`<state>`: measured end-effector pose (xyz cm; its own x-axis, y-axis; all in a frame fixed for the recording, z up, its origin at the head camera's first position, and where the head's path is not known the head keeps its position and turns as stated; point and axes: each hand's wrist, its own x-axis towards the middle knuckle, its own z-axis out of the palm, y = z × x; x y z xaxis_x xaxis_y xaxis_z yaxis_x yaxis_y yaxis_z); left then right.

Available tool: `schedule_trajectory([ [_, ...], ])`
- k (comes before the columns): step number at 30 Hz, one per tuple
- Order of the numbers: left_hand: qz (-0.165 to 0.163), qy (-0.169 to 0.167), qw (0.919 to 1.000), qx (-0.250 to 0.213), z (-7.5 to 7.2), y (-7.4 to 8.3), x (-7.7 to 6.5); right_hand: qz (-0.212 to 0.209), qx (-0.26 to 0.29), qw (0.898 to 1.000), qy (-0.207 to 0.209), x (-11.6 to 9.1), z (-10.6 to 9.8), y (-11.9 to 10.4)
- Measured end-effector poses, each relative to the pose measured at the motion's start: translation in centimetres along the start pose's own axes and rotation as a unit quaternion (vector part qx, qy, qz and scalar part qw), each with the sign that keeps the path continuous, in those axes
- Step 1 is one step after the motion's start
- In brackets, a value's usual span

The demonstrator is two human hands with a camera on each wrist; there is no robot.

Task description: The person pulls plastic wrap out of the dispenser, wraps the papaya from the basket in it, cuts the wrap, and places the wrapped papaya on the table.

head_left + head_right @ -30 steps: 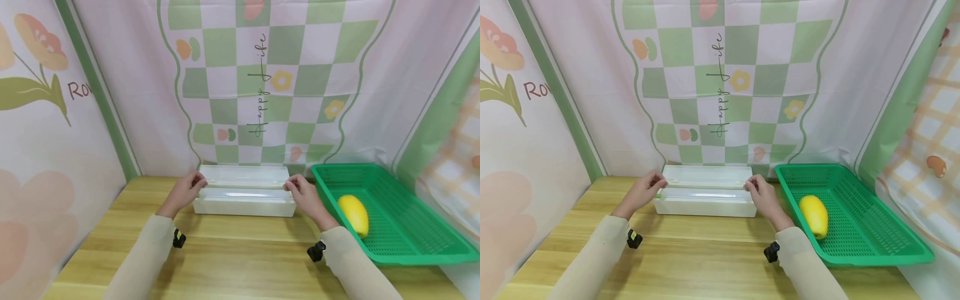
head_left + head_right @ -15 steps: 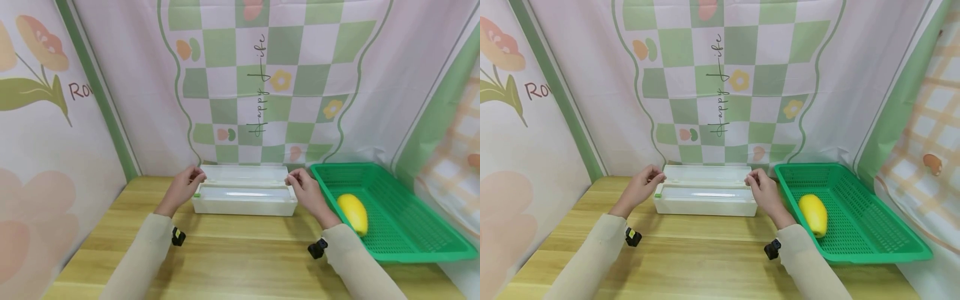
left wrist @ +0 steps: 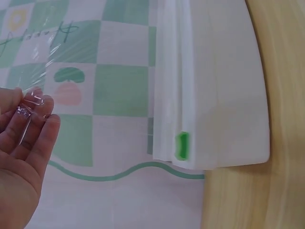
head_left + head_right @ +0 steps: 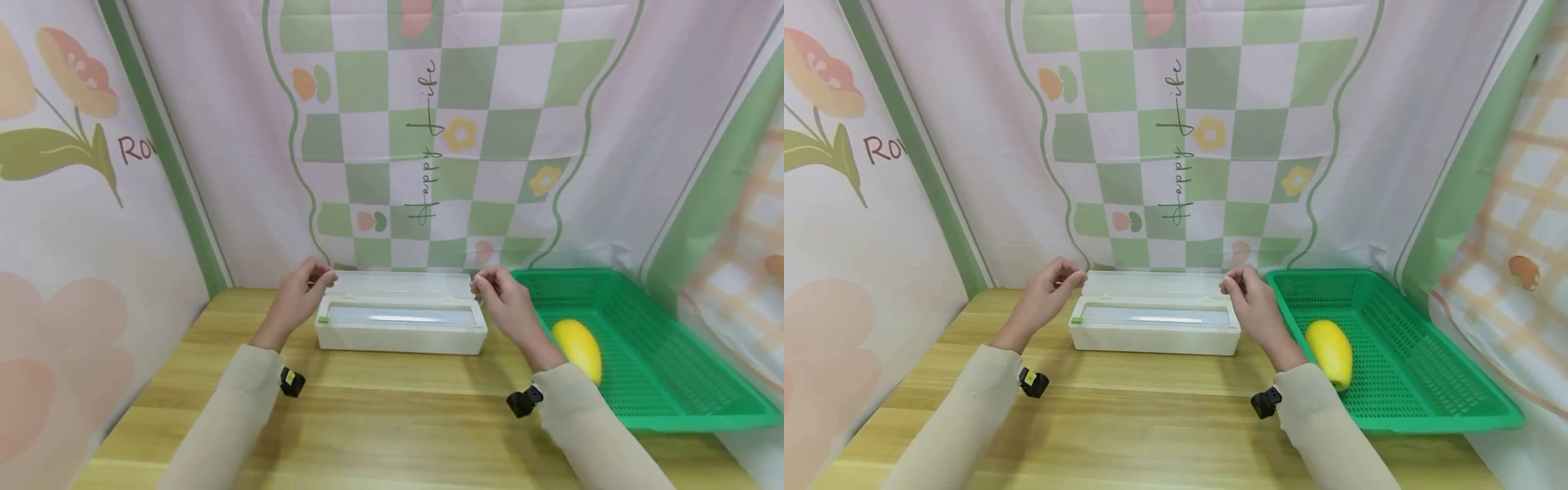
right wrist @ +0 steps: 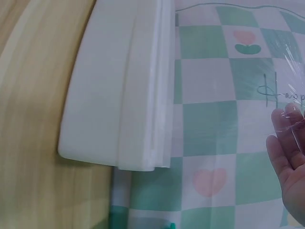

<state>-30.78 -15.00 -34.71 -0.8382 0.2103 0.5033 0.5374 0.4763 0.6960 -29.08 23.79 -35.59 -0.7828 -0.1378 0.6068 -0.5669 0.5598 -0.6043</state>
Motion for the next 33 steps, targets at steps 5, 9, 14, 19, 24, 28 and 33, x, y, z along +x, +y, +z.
schedule_trajectory([
  [5,0.005,0.008,0.9999,-0.008,-0.5,0.9,0.2,-0.005,0.000,1.000,0.011,0.4,-0.6,-0.9],
  [9,0.012,0.012,0.9998,-0.011,-0.9,1.6,0.4,-0.002,0.016,1.000,0.008,0.6,-1.1,-1.7],
  [14,0.023,0.021,0.9994,-0.014,-1.4,2.4,0.5,-0.001,0.010,1.000,0.003,0.8,-1.8,-2.4],
  [19,0.028,0.037,0.9989,-0.010,-1.8,3.4,0.6,-0.027,0.003,1.000,0.012,1.5,-2.3,-3.0],
  [24,0.040,0.056,0.9973,-0.024,-2.1,4.3,0.7,-0.042,0.013,0.999,0.016,2.0,-2.9,-3.8],
  [28,0.050,0.067,0.9960,-0.030,-2.4,4.9,0.9,-0.042,0.016,0.999,0.017,2.2,-3.3,-4.6],
  [33,0.062,0.073,0.9949,-0.031,-2.8,5.6,1.1,-0.038,0.029,0.999,0.017,2.3,-3.8,-5.4],
])
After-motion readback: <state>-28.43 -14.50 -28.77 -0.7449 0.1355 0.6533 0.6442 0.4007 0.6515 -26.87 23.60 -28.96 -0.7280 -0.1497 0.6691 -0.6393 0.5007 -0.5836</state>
